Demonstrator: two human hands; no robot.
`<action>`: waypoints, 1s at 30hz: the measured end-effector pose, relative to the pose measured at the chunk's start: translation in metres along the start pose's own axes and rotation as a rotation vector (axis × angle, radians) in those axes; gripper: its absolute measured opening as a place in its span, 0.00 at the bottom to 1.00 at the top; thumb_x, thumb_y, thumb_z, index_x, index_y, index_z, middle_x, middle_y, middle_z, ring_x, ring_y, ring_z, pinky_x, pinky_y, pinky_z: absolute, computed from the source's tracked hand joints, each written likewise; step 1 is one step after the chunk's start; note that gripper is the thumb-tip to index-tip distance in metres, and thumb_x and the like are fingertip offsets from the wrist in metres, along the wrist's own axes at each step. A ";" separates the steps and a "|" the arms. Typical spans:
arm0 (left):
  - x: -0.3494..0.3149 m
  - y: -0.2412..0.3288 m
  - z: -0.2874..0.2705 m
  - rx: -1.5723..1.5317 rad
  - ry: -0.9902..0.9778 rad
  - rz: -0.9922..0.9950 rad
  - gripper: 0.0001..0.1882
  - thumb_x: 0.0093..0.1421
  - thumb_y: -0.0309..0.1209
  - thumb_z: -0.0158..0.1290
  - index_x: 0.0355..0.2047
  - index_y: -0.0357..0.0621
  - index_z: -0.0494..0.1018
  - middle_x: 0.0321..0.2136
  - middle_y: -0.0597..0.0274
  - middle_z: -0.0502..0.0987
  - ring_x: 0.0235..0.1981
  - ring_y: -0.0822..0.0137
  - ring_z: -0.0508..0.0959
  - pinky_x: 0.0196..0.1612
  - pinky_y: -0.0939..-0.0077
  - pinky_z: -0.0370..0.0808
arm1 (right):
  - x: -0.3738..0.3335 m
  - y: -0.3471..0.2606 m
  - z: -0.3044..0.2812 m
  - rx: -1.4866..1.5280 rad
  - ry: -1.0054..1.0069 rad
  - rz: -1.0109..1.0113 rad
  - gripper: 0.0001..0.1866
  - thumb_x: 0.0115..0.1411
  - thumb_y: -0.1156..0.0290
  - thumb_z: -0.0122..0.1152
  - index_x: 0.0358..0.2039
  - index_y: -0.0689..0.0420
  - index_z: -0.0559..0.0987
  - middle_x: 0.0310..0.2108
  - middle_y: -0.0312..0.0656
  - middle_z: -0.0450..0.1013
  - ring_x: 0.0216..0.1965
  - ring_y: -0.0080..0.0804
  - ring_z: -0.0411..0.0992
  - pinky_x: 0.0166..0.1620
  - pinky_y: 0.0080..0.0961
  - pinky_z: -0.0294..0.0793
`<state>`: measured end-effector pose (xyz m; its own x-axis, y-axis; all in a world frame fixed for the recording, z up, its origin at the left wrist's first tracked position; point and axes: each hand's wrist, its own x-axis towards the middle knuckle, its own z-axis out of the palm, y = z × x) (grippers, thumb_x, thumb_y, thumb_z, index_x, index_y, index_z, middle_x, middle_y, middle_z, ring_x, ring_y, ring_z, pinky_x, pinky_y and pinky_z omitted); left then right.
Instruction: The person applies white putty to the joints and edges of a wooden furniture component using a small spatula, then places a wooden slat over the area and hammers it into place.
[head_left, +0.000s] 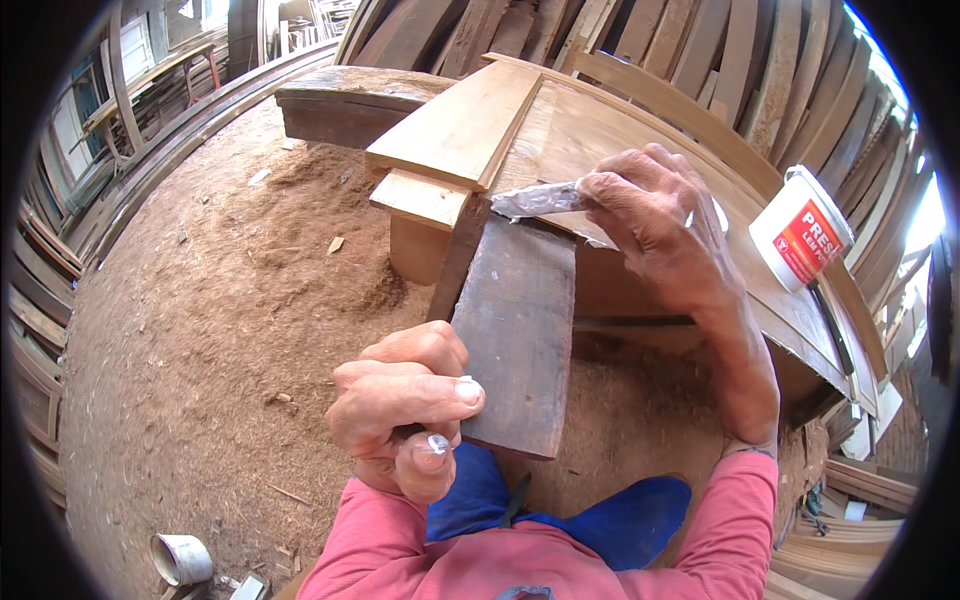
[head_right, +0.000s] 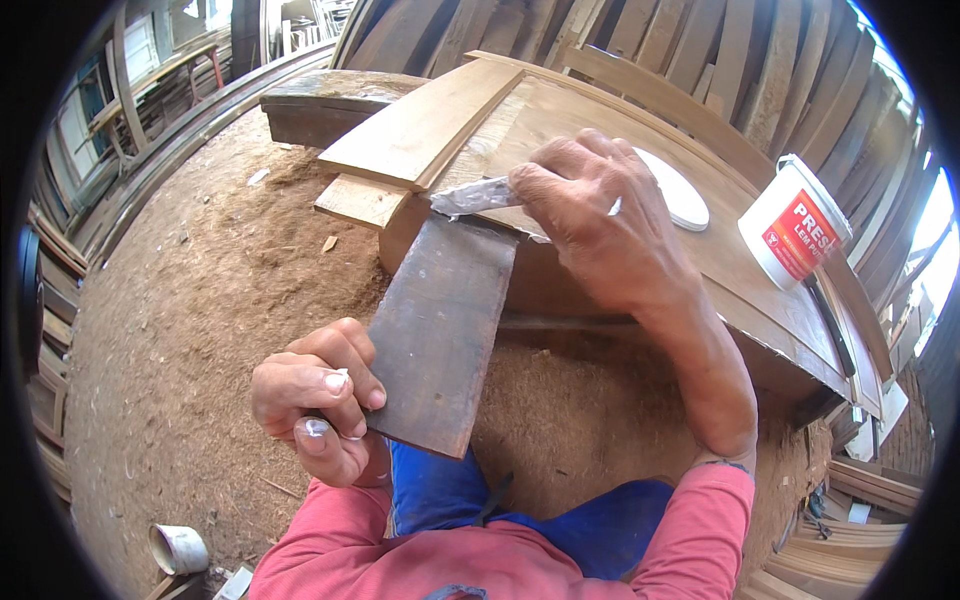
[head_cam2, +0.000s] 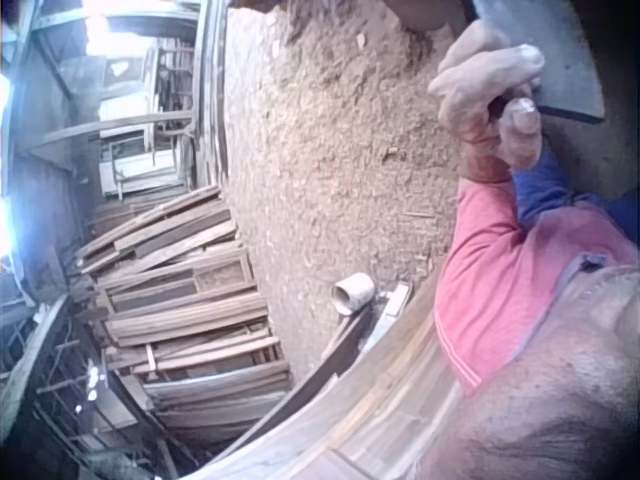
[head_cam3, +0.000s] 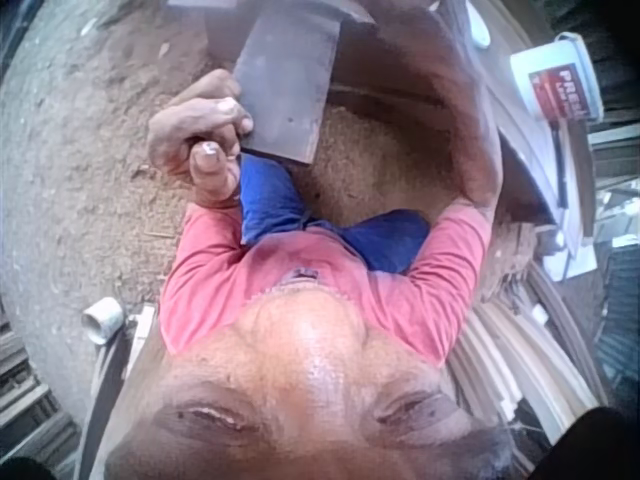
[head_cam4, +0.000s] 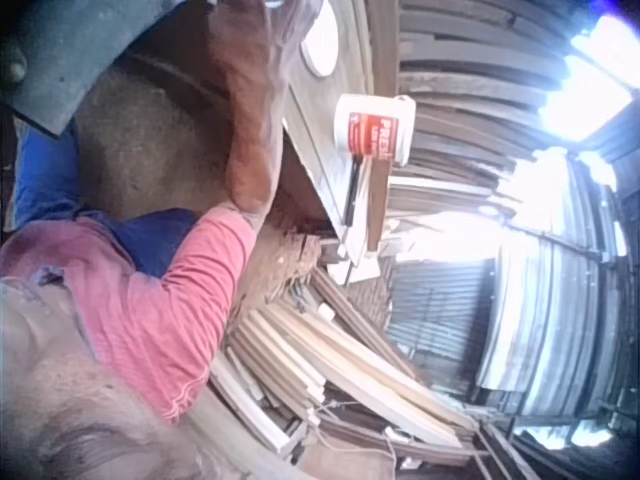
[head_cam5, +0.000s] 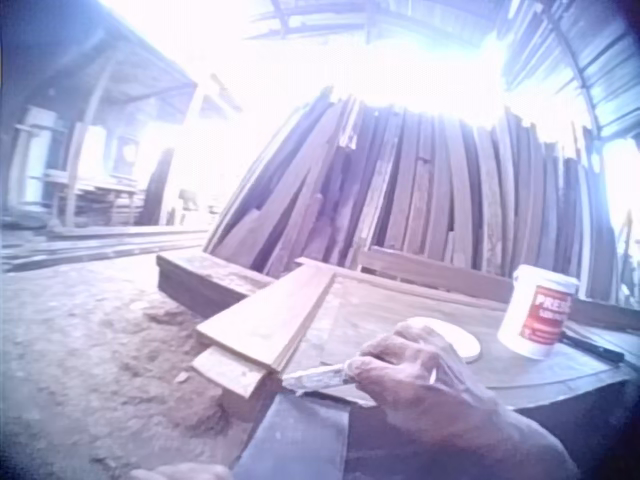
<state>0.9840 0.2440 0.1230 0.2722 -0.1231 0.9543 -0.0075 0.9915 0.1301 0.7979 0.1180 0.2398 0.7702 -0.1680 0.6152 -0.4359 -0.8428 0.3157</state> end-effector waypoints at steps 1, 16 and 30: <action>0.000 0.000 0.000 -0.007 0.003 -0.003 0.15 0.67 0.38 0.49 0.40 0.36 0.71 0.09 0.76 0.64 0.14 0.76 0.66 0.21 0.76 0.57 | -0.003 0.001 -0.004 -0.024 -0.008 0.012 0.06 0.54 0.75 0.64 0.33 0.55 0.80 0.33 0.39 0.77 0.36 0.40 0.72 0.42 0.37 0.70; -0.004 0.004 0.013 0.091 0.164 -0.044 0.20 0.66 0.47 0.52 0.35 0.40 0.74 0.10 0.73 0.65 0.12 0.75 0.64 0.17 0.75 0.60 | -0.078 -0.002 -0.069 0.242 -0.248 0.395 0.05 0.56 0.80 0.62 0.34 0.67 0.79 0.29 0.51 0.77 0.32 0.45 0.77 0.37 0.31 0.74; -0.005 0.009 0.011 0.149 0.154 -0.067 0.21 0.67 0.48 0.50 0.35 0.40 0.74 0.09 0.74 0.63 0.13 0.74 0.65 0.21 0.75 0.62 | -0.075 -0.001 -0.048 0.032 -0.134 0.390 0.05 0.57 0.74 0.63 0.33 0.62 0.82 0.29 0.47 0.78 0.31 0.44 0.77 0.35 0.33 0.75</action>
<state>0.9719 0.2530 0.1223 0.4204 -0.1688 0.8915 -0.1238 0.9627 0.2407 0.7185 0.1563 0.2277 0.6049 -0.5416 0.5838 -0.6941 -0.7179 0.0532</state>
